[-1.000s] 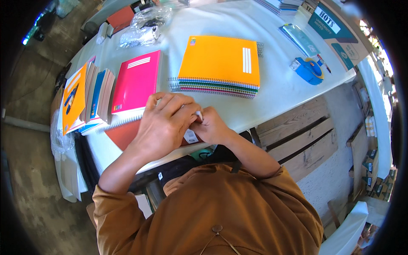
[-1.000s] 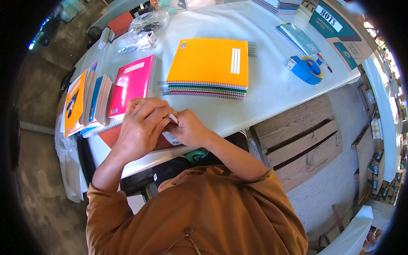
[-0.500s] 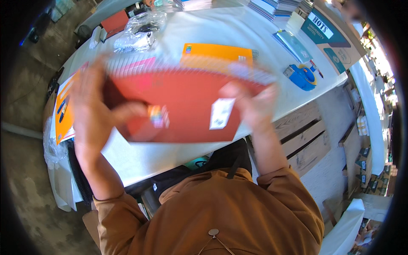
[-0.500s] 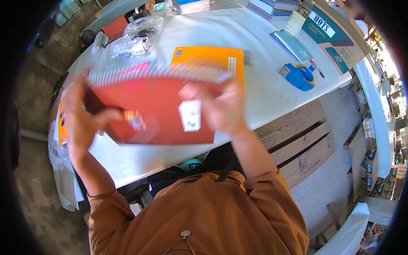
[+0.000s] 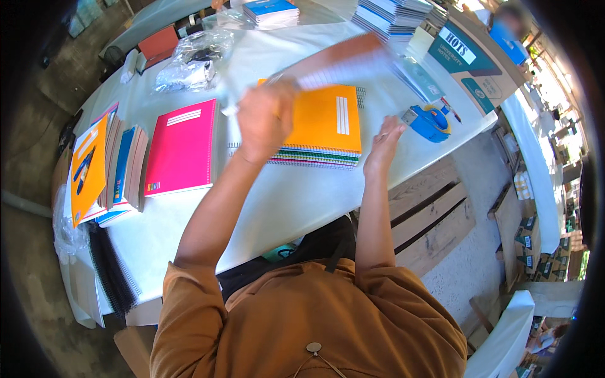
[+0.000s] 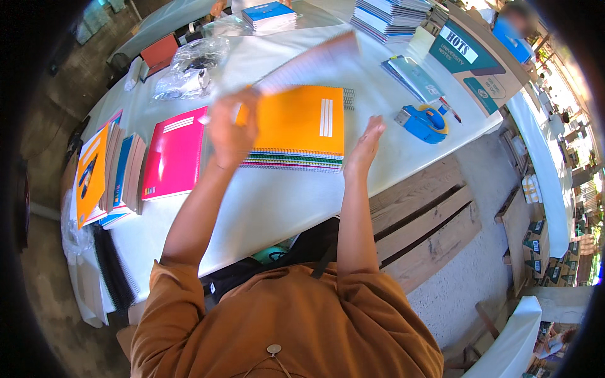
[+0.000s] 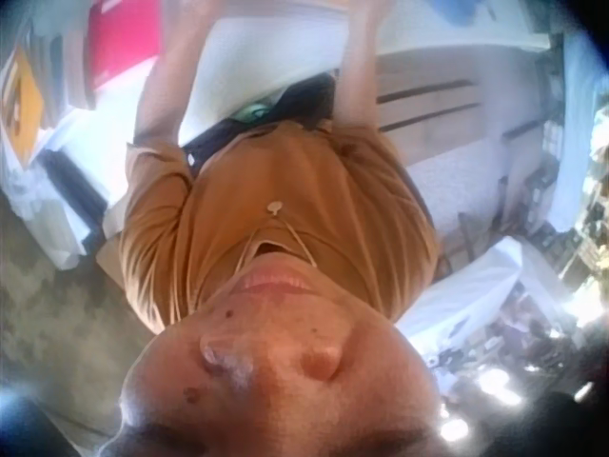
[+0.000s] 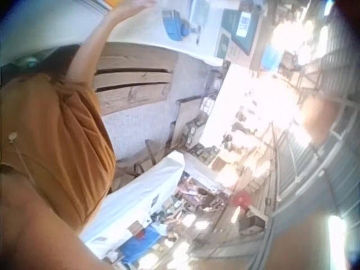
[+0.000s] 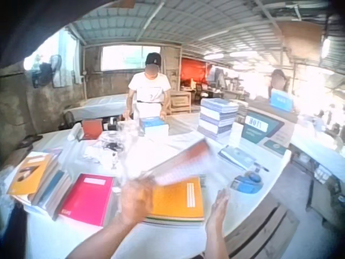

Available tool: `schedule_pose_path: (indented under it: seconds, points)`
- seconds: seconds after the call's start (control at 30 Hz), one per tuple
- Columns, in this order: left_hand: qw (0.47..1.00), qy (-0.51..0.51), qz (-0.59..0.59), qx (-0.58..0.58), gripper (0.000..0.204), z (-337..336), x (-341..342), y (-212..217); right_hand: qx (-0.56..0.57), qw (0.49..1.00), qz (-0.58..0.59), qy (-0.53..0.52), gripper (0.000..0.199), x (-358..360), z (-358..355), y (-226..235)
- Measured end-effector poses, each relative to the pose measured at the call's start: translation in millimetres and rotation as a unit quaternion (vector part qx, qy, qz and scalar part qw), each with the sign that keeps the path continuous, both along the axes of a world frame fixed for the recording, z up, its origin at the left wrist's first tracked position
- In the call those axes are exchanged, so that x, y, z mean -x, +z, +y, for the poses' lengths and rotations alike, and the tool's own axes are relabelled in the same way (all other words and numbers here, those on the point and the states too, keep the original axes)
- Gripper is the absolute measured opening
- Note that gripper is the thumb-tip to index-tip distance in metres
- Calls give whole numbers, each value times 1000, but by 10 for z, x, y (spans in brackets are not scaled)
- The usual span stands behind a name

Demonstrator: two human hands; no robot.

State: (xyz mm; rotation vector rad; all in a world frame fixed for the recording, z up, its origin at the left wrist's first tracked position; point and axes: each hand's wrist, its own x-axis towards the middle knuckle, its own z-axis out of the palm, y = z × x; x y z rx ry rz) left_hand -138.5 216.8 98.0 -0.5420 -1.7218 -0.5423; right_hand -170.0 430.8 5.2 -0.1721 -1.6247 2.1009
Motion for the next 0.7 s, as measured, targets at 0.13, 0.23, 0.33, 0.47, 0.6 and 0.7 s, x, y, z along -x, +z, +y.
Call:
schedule_pose_path:
  seconds: [0.13, 0.23, 0.33, 0.47, 0.6, 0.7]
  points:
    - [967, -111, -169, 157, 17, -20, 11, -967, 85, 988, -15, 130, 80, -160, -73, -274]
    - [983, 38, -164, -67, 9, -202, -47, -952, 44, 997, 9, 56, 58, -215, -127, -338]
    - [953, 129, -181, -207, 11, -355, 2, -1150, 15, 999, 39, -18, 34, -226, -333, -351]
    - [898, 177, -250, -316, 19, -455, -4, -1316, -150, 973, 75, -157, 27, -179, -397, -394]
    - [902, 141, -215, -348, 18, -478, 7, -1331, -139, 972, 21, -186, 25, -162, -432, -347]
    - [899, 159, -304, -273, 15, -654, -114, -1170, -105, 984, -1, -143, 32, -119, -377, -388]
